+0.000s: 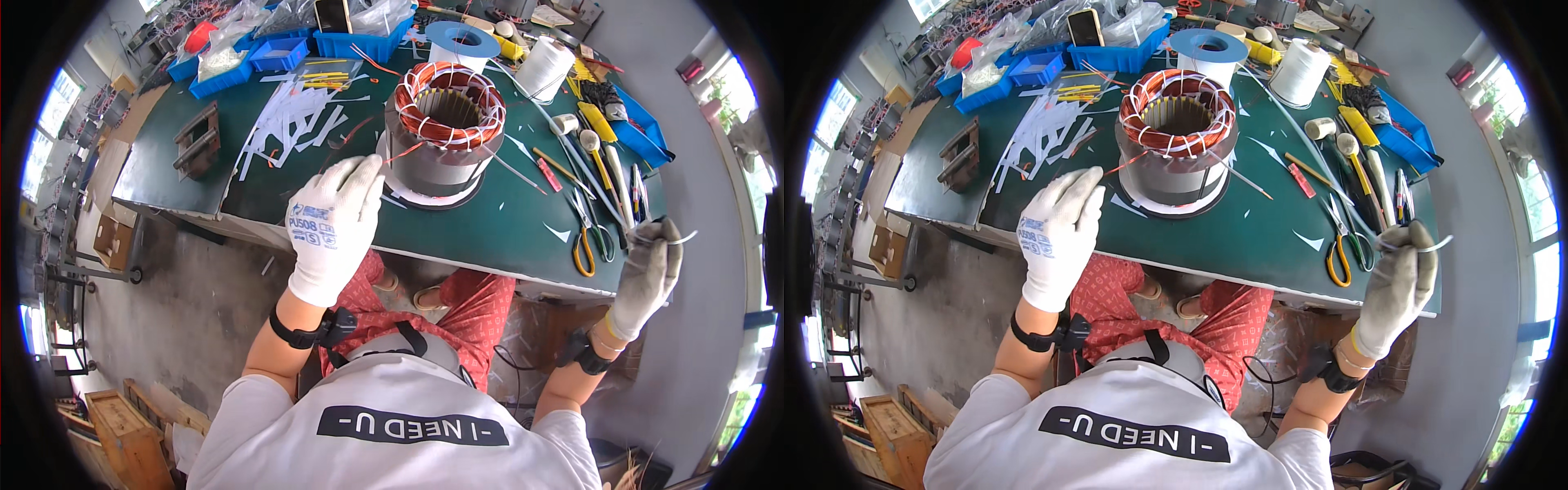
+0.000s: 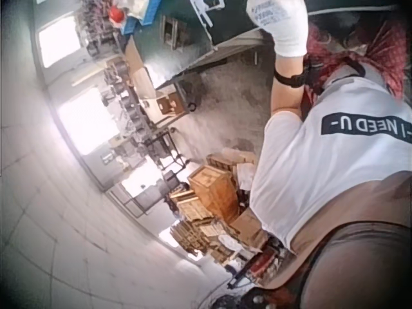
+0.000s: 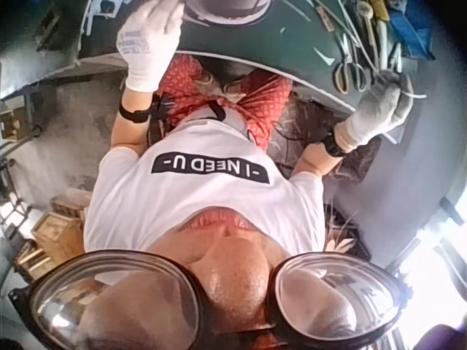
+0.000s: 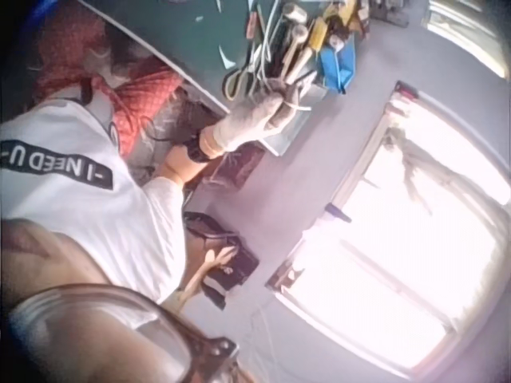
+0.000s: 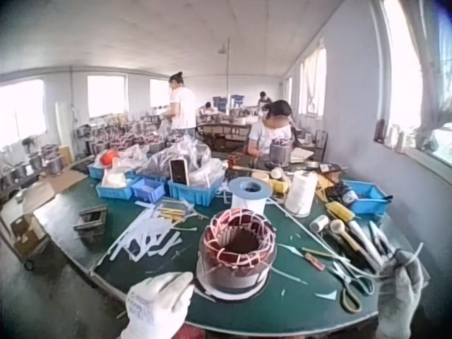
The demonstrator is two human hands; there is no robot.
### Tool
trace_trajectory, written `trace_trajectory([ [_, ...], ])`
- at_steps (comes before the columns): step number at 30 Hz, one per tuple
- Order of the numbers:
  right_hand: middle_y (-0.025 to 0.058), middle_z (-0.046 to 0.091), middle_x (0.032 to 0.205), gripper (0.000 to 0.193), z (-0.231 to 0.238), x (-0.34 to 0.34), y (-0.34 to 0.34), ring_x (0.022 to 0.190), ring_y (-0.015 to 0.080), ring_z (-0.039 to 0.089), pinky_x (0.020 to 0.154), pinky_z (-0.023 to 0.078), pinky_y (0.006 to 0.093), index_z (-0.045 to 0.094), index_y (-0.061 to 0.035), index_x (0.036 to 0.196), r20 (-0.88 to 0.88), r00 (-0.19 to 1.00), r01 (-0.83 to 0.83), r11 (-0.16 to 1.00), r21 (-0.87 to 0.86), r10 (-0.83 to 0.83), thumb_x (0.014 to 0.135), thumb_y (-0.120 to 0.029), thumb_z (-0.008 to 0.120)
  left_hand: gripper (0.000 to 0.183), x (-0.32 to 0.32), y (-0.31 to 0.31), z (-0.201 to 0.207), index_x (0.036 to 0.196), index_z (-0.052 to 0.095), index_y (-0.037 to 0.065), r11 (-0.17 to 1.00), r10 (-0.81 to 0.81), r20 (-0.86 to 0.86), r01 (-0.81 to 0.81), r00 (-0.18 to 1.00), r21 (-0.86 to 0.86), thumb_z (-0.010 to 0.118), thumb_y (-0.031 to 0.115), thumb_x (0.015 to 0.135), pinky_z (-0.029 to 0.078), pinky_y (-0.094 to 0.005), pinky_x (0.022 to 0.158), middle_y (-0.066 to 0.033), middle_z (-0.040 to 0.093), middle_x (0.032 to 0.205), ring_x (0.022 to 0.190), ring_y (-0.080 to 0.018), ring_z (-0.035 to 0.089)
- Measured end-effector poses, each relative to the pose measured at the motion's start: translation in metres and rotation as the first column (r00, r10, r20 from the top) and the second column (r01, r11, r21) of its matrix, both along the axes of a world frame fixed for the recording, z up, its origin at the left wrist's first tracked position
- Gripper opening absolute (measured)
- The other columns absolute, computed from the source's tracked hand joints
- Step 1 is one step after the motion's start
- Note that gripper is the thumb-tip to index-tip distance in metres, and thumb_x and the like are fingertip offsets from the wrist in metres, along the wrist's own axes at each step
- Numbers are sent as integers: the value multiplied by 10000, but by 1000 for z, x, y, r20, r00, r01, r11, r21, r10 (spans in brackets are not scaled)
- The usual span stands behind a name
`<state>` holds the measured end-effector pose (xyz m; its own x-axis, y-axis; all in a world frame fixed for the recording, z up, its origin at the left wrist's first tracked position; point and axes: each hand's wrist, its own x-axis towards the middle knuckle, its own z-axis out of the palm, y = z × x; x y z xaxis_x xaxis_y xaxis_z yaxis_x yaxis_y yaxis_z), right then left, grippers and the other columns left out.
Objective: Assembling an electrical motor stator by inserting and trimming insulation and wires.
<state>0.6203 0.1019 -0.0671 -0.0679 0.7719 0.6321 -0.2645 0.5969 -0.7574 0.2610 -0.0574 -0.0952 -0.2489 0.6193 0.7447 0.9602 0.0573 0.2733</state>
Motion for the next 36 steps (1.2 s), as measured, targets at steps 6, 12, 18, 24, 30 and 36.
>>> trace_trajectory([
  [6, 119, 654, 1027, 350, -32, -16, -50, 889, 166, 624, 751, 516, 293, 709, 12, 949, 365, 895, -206, 963, -170, 256, 947, -338, 700, 236, 23, -11, -16, 1120, 720, -1, 947, -227, 559, 314, 798, -64, 709, 127, 922, 551, -321, 649, -149, 724, 844, 692, -209, 703],
  [12, 89, 764, 882, 247, -62, -64, -65, 767, 109, 670, 742, 541, 269, 751, 36, 1066, 525, 728, -272, 888, -370, 441, 881, -125, 782, 201, 52, -17, -31, 1119, 712, -30, 902, -258, 808, 431, 529, 6, 679, 77, 952, 537, -243, 592, -84, 730, 819, 689, -93, 688],
  [18, 81, 719, 758, 229, -73, -94, -71, 599, 95, 618, 565, 490, 266, 750, 37, 1025, 537, 738, -317, 912, -261, 410, 901, -154, 770, 195, 55, -30, -33, 1125, 689, -39, 876, -232, 832, 481, 504, -47, 681, 56, 956, 534, -242, 589, -83, 729, 832, 700, -90, 692],
  [24, 59, 683, 684, 218, -75, -108, -78, 518, 72, 594, 485, 461, 232, 741, 33, 1076, 485, 743, -350, 885, -306, 461, 930, -128, 729, 161, 56, -46, -40, 1088, 697, -25, 856, -190, 880, 512, 435, -68, 698, 22, 934, 538, -234, 600, -72, 731, 803, 698, -88, 699],
  [30, 59, 690, 794, 282, -75, -116, -80, 602, 81, 597, 559, 471, 252, 740, 22, 1109, 458, 769, -232, 862, -452, 447, 922, -188, 752, 152, 54, -53, -42, 1081, 696, -30, 850, -183, 867, 517, 463, -96, 688, 5, 934, 550, -236, 615, -67, 737, 823, 716, -97, 712],
  [36, 41, 678, 840, 277, -81, -123, -78, 591, 66, 592, 522, 464, 240, 743, 10, 1104, 368, 799, -221, 802, -555, 475, 930, -206, 751, 138, 51, -55, -44, 1069, 684, -45, 828, -243, 838, 554, 489, -84, 671, -18, 934, 560, -249, 629, -84, 729, 857, 720, -114, 718],
])
